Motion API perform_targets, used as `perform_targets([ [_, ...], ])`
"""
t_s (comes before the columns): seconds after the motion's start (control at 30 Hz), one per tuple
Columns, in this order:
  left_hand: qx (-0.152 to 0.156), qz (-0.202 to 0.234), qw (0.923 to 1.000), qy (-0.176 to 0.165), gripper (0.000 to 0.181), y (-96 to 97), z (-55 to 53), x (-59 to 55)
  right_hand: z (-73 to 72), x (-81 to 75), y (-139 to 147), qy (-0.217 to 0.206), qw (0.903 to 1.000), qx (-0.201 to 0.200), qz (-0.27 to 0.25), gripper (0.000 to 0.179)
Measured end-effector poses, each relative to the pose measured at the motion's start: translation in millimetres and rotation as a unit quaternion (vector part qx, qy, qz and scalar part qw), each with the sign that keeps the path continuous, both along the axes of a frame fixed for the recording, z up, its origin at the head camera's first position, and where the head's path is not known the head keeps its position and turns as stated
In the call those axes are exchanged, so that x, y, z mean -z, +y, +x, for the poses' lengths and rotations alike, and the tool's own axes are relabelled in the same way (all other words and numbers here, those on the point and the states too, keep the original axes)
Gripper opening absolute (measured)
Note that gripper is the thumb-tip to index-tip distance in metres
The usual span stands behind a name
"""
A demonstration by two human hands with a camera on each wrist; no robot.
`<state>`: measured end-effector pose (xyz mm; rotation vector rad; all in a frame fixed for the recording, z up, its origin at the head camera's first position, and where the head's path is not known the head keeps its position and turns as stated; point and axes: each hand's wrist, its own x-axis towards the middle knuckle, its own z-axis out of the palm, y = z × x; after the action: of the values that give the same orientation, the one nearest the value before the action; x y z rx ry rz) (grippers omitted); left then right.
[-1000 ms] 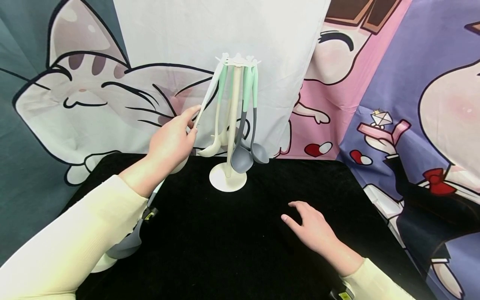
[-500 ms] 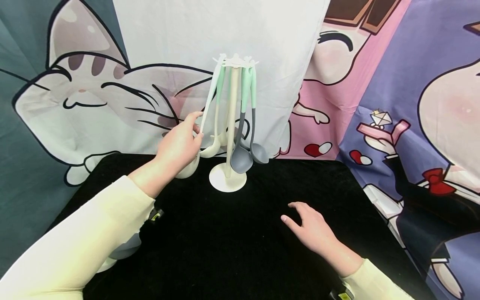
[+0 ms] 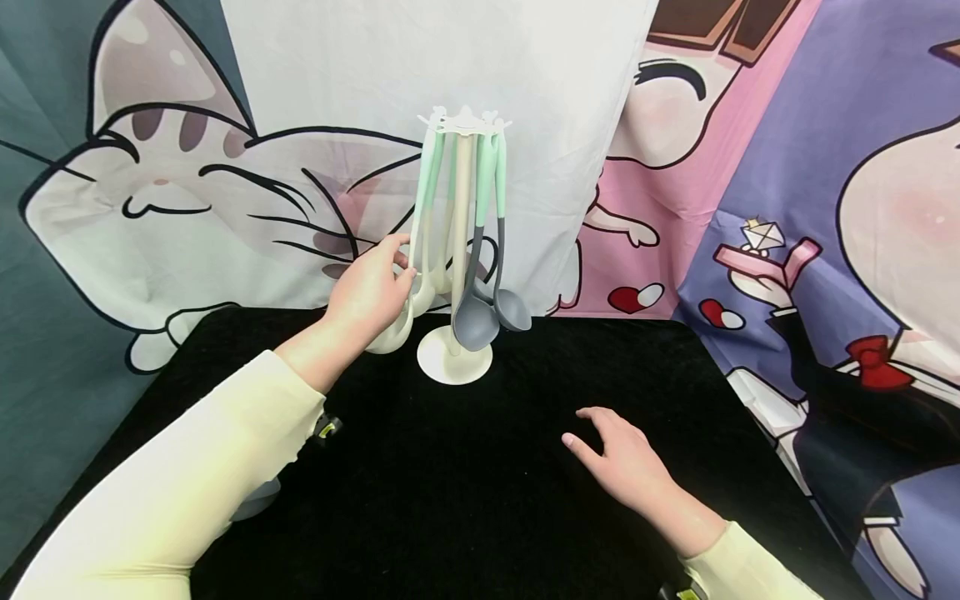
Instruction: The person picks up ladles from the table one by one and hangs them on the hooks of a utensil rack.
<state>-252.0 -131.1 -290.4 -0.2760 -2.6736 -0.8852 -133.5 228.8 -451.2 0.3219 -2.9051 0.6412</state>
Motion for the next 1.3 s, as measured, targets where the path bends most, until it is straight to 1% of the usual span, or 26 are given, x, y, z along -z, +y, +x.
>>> perform_targets([
  [0.1, 0.0, 0.01, 1.0, -0.002, 0.045, 1.4, -2.9, 2.9, 0.1, 1.6, 0, -0.001, 1.0, 0.0, 0.0, 0.064],
  [0.37, 0.003, 0.033, 0.9993, 0.014, 0.042, 4.8, -9.9, 11.7, 0.2, 5.0, 1, 0.001, 1.0, 0.001, -0.005, 0.064],
  [0.67, 0.003, 0.043, 0.9991, 0.009, 0.034, 5.6, -17.6, 18.9, 1.6, 4.7, 2, 0.0, 1.0, 0.002, -0.008, 0.06],
  [0.77, 0.002, 0.041, 0.9991, 0.003, 0.034, 5.4, -20.3, 21.7, 1.7, 5.0, 3, 0.0, 1.0, 0.002, -0.008, 0.06],
  [0.97, -0.011, 0.033, 0.9993, -0.015, 0.036, 2.9, -18.6, 26.1, 2.7, 3.8, 2, 0.0, 1.0, 0.001, -0.008, 0.061],
  [1.2, -0.018, 0.0, 0.999, -0.04, 0.035, -3.2, -16.5, 34.4, 2.6, 5.0, 3, -0.002, 1.0, 0.002, -0.008, 0.061],
  [1.3, -0.02, -0.011, 0.9987, -0.046, 0.036, -5.1, -13.7, 36.2, 2.4, 5.9, 3, -0.002, 1.0, 0.002, -0.008, 0.061],
])
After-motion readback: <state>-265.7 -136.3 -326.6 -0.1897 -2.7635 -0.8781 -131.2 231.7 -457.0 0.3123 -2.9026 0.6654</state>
